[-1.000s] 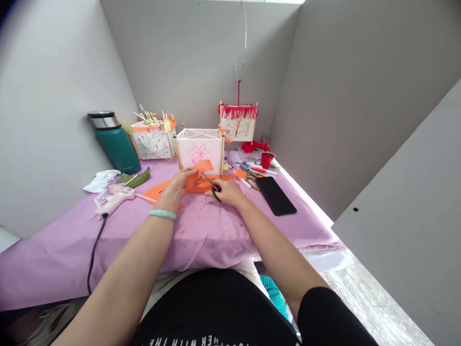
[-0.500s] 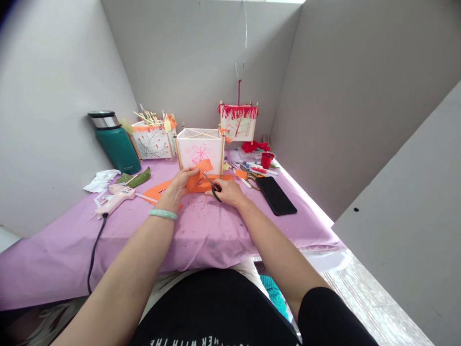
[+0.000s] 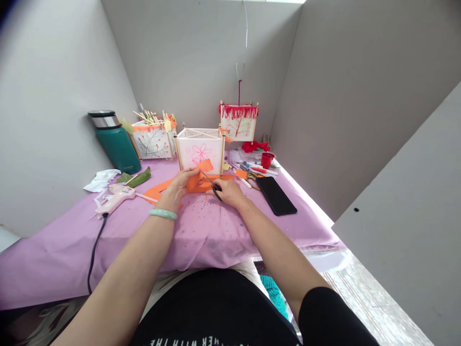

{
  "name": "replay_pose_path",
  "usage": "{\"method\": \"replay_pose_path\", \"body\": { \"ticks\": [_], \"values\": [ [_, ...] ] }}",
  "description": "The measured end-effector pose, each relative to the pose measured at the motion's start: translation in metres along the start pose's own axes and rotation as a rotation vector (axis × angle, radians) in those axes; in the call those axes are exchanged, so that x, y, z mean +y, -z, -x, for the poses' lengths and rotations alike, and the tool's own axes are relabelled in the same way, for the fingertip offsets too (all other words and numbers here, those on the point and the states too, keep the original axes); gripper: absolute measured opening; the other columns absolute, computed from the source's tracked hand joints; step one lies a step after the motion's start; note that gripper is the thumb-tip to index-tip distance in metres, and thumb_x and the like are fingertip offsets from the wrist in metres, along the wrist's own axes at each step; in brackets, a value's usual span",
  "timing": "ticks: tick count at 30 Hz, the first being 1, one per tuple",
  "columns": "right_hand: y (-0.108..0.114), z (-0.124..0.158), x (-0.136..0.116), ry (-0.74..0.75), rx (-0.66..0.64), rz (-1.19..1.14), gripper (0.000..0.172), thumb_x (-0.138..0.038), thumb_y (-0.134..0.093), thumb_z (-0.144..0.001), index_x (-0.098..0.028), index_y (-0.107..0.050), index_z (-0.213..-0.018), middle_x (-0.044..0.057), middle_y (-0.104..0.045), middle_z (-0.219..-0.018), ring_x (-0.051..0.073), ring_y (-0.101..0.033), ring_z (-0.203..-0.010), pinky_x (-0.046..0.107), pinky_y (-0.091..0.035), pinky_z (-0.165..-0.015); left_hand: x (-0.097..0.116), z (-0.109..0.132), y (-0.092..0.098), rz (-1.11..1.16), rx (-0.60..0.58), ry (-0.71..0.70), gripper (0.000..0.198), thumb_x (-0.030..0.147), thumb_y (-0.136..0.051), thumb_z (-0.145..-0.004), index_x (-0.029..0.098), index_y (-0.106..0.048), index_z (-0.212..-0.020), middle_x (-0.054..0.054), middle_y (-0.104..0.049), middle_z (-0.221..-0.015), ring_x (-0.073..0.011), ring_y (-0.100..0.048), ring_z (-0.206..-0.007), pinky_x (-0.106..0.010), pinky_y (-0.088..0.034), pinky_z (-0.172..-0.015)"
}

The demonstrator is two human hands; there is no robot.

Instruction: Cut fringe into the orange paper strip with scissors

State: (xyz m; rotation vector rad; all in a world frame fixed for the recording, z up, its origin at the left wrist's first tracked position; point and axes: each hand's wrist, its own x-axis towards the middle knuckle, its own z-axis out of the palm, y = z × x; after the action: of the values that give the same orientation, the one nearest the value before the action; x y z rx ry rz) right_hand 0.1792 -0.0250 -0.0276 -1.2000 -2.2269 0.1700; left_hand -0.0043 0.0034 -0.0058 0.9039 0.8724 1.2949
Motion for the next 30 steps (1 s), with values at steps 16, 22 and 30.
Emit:
{"method": "replay_pose_path", "body": {
  "ticks": [16,22,30],
  "values": [
    [-0.0004,0.0009,-0.0006,-0.011,0.01,0.013,0.038,-0.055,-0.058,-0.076,-0.019,-0.064,-0.089,0.003,-0.064,-0.074,0.014,-0.054,-0.065,0.023,-0.031,-0.057,-0.0002,0.0035,-0.0026,-0.038,-0.068,0.044,0.011,0.013,-0.067,-0.067,0.013,-0.058,-0.073,-0.003,-0.061,-0.066,-0.0139,-0.06,-0.06,-0.029,-0.052,-0.059],
    [0.0008,0.0011,-0.0023,-0.017,0.017,0.006,0.037,-0.051,-0.061,-0.075,-0.02,-0.064,-0.094,0.003,-0.066,-0.079,0.014,-0.057,-0.068,0.023,-0.034,-0.06,-0.0027,0.0016,-0.003,-0.039,-0.147,0.065,0.01,0.013,-0.068,-0.067,0.012,-0.059,-0.072,-0.004,-0.063,-0.065,-0.0138,-0.06,-0.056,-0.027,-0.051,-0.055],
    [0.0003,0.0005,-0.0001,-0.003,0.009,0.022,0.036,-0.05,-0.06,-0.077,-0.02,-0.064,-0.095,0.004,-0.067,-0.081,0.015,-0.057,-0.069,0.023,-0.033,-0.059,-0.0016,0.0044,-0.0049,-0.022,-0.123,0.071,0.016,0.011,-0.07,-0.065,0.013,-0.054,-0.069,-0.002,-0.06,-0.06,-0.0137,-0.06,-0.055,-0.028,-0.051,-0.055]
  ]
}}
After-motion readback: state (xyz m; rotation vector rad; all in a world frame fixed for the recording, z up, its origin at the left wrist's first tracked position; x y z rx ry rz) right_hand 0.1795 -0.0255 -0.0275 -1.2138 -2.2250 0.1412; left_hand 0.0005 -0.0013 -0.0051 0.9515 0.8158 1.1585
